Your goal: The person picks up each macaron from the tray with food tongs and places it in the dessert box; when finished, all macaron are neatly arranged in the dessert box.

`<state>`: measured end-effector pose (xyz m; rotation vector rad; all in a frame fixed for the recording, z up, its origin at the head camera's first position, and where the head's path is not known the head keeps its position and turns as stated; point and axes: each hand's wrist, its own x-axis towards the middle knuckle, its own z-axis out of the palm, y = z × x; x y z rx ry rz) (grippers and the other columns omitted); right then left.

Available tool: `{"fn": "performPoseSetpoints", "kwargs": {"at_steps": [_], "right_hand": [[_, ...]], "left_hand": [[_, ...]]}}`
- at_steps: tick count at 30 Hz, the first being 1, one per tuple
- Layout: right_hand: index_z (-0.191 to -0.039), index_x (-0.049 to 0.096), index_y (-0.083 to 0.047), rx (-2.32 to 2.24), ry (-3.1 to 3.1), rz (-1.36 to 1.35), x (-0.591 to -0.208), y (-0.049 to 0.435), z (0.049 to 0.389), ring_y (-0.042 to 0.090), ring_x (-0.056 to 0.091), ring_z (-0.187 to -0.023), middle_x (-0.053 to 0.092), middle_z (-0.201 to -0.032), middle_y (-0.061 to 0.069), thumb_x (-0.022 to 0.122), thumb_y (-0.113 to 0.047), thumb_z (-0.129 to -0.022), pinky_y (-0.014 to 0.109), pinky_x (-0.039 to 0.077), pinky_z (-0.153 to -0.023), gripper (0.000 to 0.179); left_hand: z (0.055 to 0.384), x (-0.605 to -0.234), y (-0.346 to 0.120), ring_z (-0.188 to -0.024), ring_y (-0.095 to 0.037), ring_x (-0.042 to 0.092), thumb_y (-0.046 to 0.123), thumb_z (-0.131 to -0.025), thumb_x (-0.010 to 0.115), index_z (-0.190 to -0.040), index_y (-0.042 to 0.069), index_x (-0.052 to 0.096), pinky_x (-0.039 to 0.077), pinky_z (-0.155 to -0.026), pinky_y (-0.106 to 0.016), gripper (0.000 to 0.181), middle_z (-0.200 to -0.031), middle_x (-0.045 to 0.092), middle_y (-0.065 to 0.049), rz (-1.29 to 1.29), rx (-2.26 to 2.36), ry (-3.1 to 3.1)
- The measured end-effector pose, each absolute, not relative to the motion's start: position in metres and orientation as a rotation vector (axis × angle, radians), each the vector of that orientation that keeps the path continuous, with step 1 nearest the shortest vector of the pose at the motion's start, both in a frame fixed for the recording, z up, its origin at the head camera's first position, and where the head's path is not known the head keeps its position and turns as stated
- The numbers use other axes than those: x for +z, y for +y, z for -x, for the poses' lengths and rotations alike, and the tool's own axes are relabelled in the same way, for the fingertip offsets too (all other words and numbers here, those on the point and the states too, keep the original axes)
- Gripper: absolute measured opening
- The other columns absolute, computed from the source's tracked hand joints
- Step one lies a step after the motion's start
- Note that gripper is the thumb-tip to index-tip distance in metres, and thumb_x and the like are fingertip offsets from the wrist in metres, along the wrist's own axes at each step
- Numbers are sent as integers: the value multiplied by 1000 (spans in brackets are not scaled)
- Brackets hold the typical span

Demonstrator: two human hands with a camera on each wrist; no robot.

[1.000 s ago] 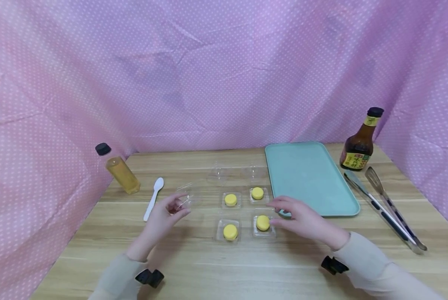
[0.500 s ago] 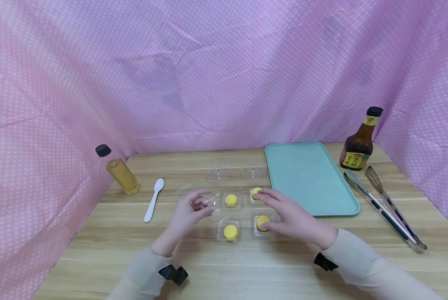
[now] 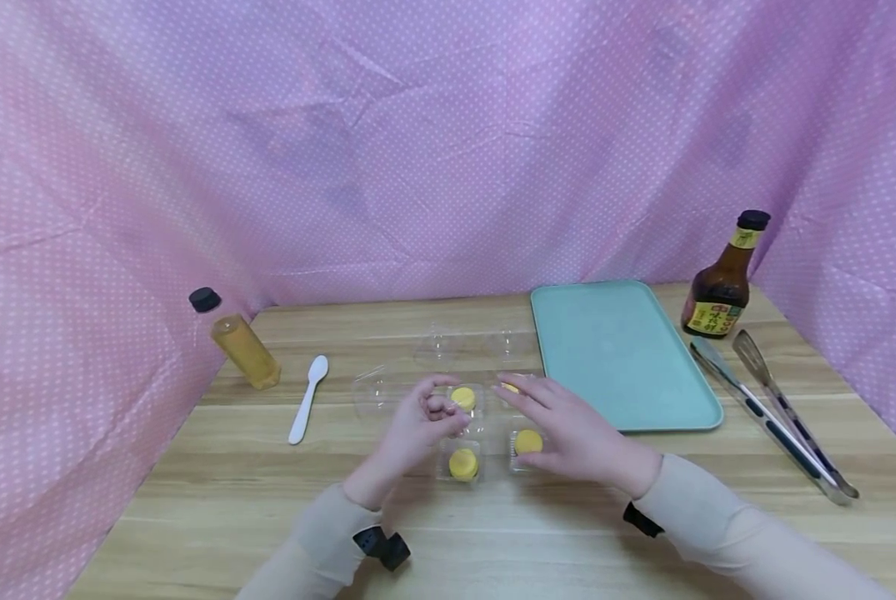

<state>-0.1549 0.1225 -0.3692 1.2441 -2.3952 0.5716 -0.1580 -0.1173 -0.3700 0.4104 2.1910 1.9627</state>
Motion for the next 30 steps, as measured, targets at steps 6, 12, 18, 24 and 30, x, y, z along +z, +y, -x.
{"fn": "performPoseSetpoints", "kwargs": {"at_steps": [6, 12, 18, 24, 30], "right_hand": [[-135, 50, -6, 504, -2325, -1273, -372, 121, 156, 28, 52, -117, 53, -136, 11, 89, -38, -57, 46, 45, -99, 92], [-132, 53, -6, 472, -2274, -1284, -374, 122, 157, 26, 54, -114, 57, -132, 9, 89, -38, -57, 46, 46, -99, 90], [-129, 55, -7, 465, -2236, -1253, -374, 122, 158, 26, 56, -110, 61, -125, 9, 88, -37, -56, 43, 49, -94, 85], [-126, 58, -8, 531, -2317, -1195, -374, 127, 157, 23, 58, -106, 62, -120, 7, 86, -36, -58, 39, 52, -90, 79], [-126, 58, -7, 576, -2476, -1129, -376, 133, 155, 21, 57, -108, 62, -121, 6, 85, -39, -61, 39, 52, -91, 77]], "left_hand": [[158, -370, -105, -68, -8, 63, -9, -83, 61, -126, -10, 41, 56, -65, -21, 47, -71, 63, 10, -398, 1954, 2109], [157, -369, -97, -60, -5, 60, -12, -84, 57, -126, -13, 36, 53, -62, -19, 47, -67, 61, 12, -380, 1991, 2028], [157, -371, -96, -71, -7, 60, -7, -86, 57, -127, -9, 40, 54, -69, -19, 44, -85, 61, -2, -388, 1955, 2093], [153, -373, -103, -113, -34, 53, 4, -83, 70, -130, -3, 44, 47, -99, -44, 55, -125, 49, -26, -641, 1713, 2403], [148, -374, -107, -134, -30, 37, 30, -72, 82, -142, 4, 36, 31, -113, -49, 88, -144, 40, -14, -931, 1055, 2761]]}}
